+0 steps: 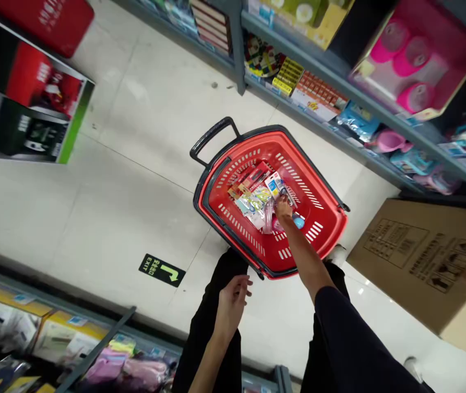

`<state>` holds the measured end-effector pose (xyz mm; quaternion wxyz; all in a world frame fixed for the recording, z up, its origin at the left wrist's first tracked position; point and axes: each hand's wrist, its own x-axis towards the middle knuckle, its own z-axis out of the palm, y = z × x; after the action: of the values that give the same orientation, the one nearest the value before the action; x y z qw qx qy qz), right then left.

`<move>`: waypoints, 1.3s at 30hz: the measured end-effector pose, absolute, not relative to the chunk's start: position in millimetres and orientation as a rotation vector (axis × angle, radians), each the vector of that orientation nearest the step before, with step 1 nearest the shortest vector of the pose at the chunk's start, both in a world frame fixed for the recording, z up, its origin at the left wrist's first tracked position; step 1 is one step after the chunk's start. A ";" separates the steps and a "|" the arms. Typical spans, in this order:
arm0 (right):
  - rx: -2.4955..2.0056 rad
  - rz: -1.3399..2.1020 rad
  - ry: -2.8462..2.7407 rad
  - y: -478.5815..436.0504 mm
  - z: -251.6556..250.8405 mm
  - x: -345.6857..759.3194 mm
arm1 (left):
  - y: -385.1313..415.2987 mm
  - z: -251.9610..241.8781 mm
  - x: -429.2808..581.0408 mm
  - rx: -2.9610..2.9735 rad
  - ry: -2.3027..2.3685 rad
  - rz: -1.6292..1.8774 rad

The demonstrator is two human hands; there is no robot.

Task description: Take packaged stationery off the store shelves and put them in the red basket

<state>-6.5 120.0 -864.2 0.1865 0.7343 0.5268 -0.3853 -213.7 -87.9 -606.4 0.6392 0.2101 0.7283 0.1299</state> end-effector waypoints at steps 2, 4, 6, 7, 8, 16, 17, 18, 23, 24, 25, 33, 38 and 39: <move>2.144 -1.054 1.480 124.4 -872.2 -5.8 | -88.6 -605.9 -216.8 0.451 1.655 0.315; 2.209 -1.052 1.486 124.9 -867.9 -2.7 | -86.5 -606.2 -217.8 0.429 1.659 0.358; 2.255 -1.081 1.513 119.7 -849.3 -0.4 | -75.1 -610.2 -215.0 0.447 1.647 0.416; 2.279 -1.098 1.529 114.5 -833.9 -0.4 | -64.7 -613.6 -211.4 0.471 1.631 0.455; 2.300 -1.113 1.549 107.4 -814.4 -1.4 | -51.3 -617.1 -206.0 0.492 1.607 0.502; 2.275 -1.473 2.311 10.5 -563.0 -19.9 | 55.8 -535.5 -124.3 0.584 1.544 0.886; 2.212 -1.515 2.405 0.9 -527.8 -15.7 | 57.6 -507.7 -116.5 0.639 1.578 0.928; 2.190 -1.545 2.469 -6.4 -492.6 -8.4 | 57.4 -478.4 -109.8 0.678 1.601 0.962; 2.281 -1.649 2.632 -12.7 -323.3 66.0 | 51.4 -328.6 -75.3 0.659 1.384 1.087; 2.295 -1.682 2.678 -11.3 -293.1 85.2 | 51.5 -299.7 -64.7 0.650 1.347 1.121; 2.362 -1.719 2.696 -10.0 -264.9 104.8 | 51.6 -271.1 -52.1 0.653 1.316 1.146; 2.703 -2.725 2.273 -16.5 -102.6 293.7 | 24.0 -74.8 131.4 0.950 0.939 1.099; 2.993 -2.650 2.428 -48.0 -13.7 431.4 | -1.8 16.5 275.8 1.138 0.777 1.052; 3.014 -2.629 2.466 -55.5 2.2 455.6 | -5.9 32.3 299.7 1.160 0.749 1.042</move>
<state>455.6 -55.5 2.2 -0.7022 0.4567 0.3737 -0.3984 299.7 -5.9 32.3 0.6486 0.5105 0.3296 0.4584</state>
